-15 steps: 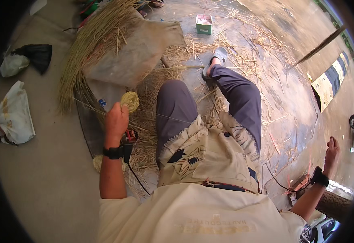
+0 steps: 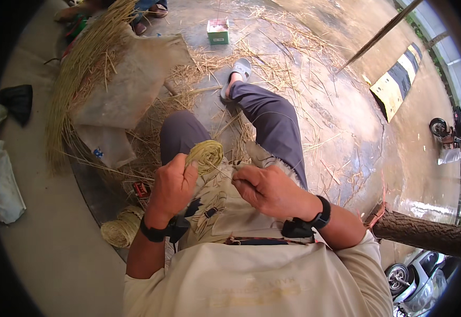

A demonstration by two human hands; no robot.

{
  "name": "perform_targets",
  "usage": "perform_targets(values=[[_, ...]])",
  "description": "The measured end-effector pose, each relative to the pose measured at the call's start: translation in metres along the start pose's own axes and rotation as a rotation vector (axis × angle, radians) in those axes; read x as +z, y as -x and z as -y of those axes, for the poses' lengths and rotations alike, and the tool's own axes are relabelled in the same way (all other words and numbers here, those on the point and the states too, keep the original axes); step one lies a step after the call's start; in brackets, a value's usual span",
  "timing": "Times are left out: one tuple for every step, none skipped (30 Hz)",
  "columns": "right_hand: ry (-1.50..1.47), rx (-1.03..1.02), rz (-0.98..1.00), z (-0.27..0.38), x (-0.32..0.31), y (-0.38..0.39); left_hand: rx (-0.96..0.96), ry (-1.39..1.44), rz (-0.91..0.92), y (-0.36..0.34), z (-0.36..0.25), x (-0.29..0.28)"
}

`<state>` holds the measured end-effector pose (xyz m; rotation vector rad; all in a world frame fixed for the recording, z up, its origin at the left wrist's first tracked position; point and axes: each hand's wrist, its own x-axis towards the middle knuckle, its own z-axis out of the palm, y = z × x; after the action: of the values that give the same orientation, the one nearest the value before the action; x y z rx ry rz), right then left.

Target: The person is weaving straw or dried grass into a coiled or circular item, possibly a hat or mat.

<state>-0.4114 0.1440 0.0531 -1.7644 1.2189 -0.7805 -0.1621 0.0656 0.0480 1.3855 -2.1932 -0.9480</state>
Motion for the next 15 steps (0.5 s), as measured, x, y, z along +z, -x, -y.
perform_targets(values=[[-0.038,0.018,-0.053,0.0003,0.0013,-0.0020,-0.001,0.004,0.002,-0.0003,-0.0024,0.0015],[-0.037,0.023,-0.050,0.0003,0.0011,-0.0018,0.022,0.029,-0.004,-0.0008,-0.0039,0.0030],[-0.027,0.012,-0.038,0.0008,0.0009,-0.0012,0.046,0.055,-0.010,-0.0010,-0.0045,0.0043],[-0.018,0.002,-0.025,0.0013,0.0008,-0.0008,0.044,0.060,-0.008,-0.0013,-0.0041,0.0049],[-0.017,0.007,-0.023,0.0017,0.0010,-0.0010,0.049,0.062,-0.009,-0.0016,-0.0034,0.0053],[-0.023,0.003,-0.027,0.0018,0.0010,-0.0014,0.057,0.065,-0.008,-0.0023,-0.0027,0.0059],[-0.029,0.000,-0.031,0.0021,0.0009,-0.0011,0.057,0.069,-0.005,-0.0024,-0.0021,0.0061],[-0.028,0.004,-0.031,0.0025,0.0004,0.0003,0.048,0.072,0.012,-0.0025,-0.0016,0.0061],[-0.010,0.008,-0.028,0.0029,0.0000,0.0010,0.038,0.072,0.026,-0.0023,-0.0011,0.0055],[0.007,0.012,-0.025,0.0034,-0.0002,0.0012,0.037,0.072,0.027,-0.0020,-0.0010,0.0055],[0.007,0.012,-0.025,0.0043,-0.0001,0.0005,0.040,0.082,0.028,-0.0018,-0.0011,0.0057],[0.012,0.003,-0.037,0.0054,0.0001,0.0000,0.042,0.094,0.030,-0.0009,-0.0018,0.0063],[0.018,-0.006,-0.050,0.0061,0.0006,0.0000,0.040,0.095,0.031,-0.0002,-0.0032,0.0062],[0.018,-0.005,-0.049,0.0055,0.0019,0.0005,0.038,0.110,0.036,0.0004,-0.0051,0.0057],[0.027,-0.005,-0.052,0.0040,0.0034,0.0008,0.037,0.124,0.040,0.0007,-0.0064,0.0058]])
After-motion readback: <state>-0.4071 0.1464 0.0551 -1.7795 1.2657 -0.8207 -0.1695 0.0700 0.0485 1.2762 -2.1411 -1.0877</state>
